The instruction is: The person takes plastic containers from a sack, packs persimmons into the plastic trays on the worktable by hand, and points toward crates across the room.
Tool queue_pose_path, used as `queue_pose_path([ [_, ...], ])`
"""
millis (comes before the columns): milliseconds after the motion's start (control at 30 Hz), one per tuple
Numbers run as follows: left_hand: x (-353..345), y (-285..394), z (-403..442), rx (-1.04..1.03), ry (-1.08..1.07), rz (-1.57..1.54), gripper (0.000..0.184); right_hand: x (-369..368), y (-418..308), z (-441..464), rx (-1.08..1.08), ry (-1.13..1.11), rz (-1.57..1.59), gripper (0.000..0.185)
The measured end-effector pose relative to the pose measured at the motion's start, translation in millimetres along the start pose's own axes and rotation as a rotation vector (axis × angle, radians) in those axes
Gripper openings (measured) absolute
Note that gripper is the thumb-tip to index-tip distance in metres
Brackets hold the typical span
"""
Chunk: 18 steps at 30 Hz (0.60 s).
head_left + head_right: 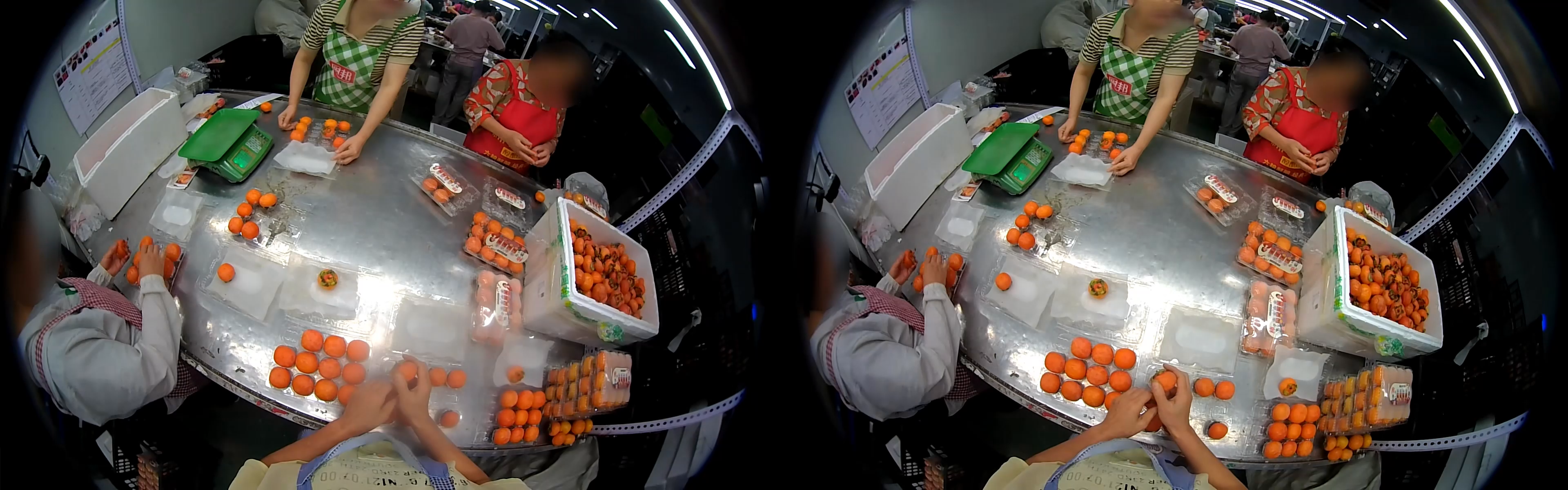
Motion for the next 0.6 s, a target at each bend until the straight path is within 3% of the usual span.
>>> queue_pose_path([
  [600, -5.6, -4.9, -2.1, -0.038, -0.022, 0.015, 0.021, -0.1, -2.0, 0.1, 0.006, 0.011, 0.026, 0.038],
])
Point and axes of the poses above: each hand's wrist, its own z-axis towards the middle knuckle, its own x-axis out of the back of the hand, y = z × x, the point moved 6 cm from there along z, towards the middle knuckle, and after that the axes turned 3 degrees about -x, right-handed, at the moved point
